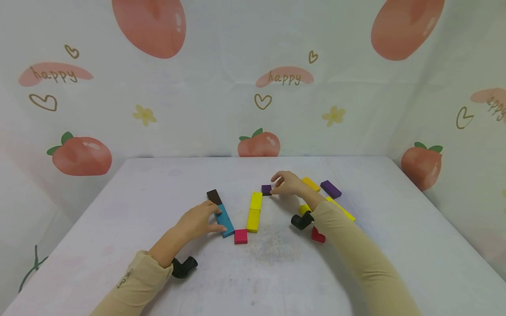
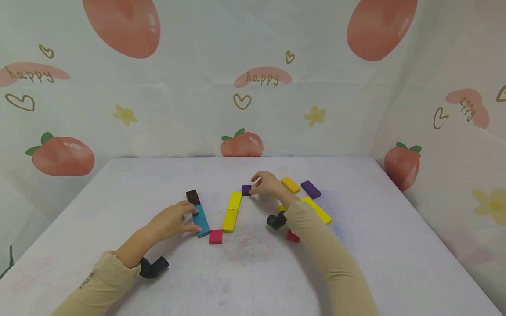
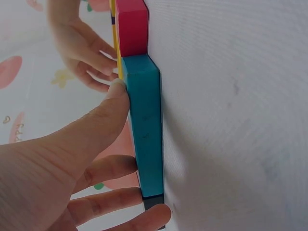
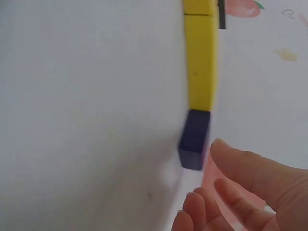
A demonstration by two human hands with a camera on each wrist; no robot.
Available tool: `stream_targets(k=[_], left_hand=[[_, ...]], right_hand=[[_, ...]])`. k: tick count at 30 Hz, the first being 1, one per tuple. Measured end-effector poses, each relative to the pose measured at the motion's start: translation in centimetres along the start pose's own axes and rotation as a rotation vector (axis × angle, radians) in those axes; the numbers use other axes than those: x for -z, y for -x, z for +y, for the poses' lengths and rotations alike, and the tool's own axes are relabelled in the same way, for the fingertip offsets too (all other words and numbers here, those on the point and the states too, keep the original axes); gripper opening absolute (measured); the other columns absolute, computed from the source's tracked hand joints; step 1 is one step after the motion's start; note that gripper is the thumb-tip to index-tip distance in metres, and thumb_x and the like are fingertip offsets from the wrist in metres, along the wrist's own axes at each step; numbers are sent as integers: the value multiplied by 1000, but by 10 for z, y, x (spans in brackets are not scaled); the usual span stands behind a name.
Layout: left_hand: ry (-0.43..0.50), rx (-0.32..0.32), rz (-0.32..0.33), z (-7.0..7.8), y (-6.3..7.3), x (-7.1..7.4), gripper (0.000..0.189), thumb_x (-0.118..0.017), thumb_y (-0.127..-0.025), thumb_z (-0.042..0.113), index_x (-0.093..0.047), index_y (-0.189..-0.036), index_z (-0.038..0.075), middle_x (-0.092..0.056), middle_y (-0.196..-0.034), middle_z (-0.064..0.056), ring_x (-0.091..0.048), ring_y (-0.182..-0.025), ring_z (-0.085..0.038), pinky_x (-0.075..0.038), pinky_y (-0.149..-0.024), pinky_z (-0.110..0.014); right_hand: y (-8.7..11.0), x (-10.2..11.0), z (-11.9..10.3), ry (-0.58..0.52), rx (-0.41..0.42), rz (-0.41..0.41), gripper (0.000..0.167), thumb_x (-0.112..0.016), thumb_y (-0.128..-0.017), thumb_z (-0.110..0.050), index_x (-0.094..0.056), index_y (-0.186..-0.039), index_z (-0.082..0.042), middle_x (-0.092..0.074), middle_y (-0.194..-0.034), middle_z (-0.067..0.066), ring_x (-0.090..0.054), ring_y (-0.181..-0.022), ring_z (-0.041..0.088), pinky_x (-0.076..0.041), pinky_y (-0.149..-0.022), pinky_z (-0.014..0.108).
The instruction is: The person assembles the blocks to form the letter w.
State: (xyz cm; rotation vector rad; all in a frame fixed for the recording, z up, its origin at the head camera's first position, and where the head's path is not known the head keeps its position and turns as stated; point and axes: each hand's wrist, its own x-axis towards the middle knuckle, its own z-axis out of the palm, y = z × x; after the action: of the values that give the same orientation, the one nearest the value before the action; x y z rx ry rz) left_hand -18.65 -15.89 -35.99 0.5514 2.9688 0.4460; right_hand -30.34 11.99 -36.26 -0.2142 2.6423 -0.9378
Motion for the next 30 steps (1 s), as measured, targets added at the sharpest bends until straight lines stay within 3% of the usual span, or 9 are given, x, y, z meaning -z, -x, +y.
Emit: stream_targets(k=[8, 18, 25, 30], left_hand=[[7, 1, -9, 0, 1, 1, 54, -75, -76, 37, -62, -115, 1, -57, -123, -17, -56, -112, -31, -48, -96, -46], [5, -1, -10, -1, -1, 0, 55, -75, -76, 38, -61, -115, 1, -56, -123, -17, -56, -113, -31, -48, -96, -46], [7, 6, -15, -1, -1, -1, 55, -75, -76, 38, -61, -115, 1, -56, -124, -17, -55, -114, -31, -48, -97, -46], [10, 2, -13, -2, -1, -1, 56, -74, -76, 39, -61, -115, 1, -56, -124, -17, -55, -114, -31, -48, -97, -46]], right_hand=[[17, 26, 7, 10, 101, -10, 42, -68, -84, -21, -56, -122, -6, -60, -115, 15, -51, -106, 28, -49, -89, 38], [42, 51, 26, 58, 178, -48, 36, -67, -86, -19, -58, -116, -1, -62, -106, 13, -57, -97, 27, -51, -78, 30], [54, 57, 46, 67, 222, -107, 31, -66, -86, -15, -60, -113, 0, -61, -106, 15, -56, -98, 25, -51, -92, 38], [60, 58, 58, 76, 227, -155, 31, -67, -85, -17, -60, -112, -2, -61, -108, 14, -57, -98, 23, -52, -90, 35]])
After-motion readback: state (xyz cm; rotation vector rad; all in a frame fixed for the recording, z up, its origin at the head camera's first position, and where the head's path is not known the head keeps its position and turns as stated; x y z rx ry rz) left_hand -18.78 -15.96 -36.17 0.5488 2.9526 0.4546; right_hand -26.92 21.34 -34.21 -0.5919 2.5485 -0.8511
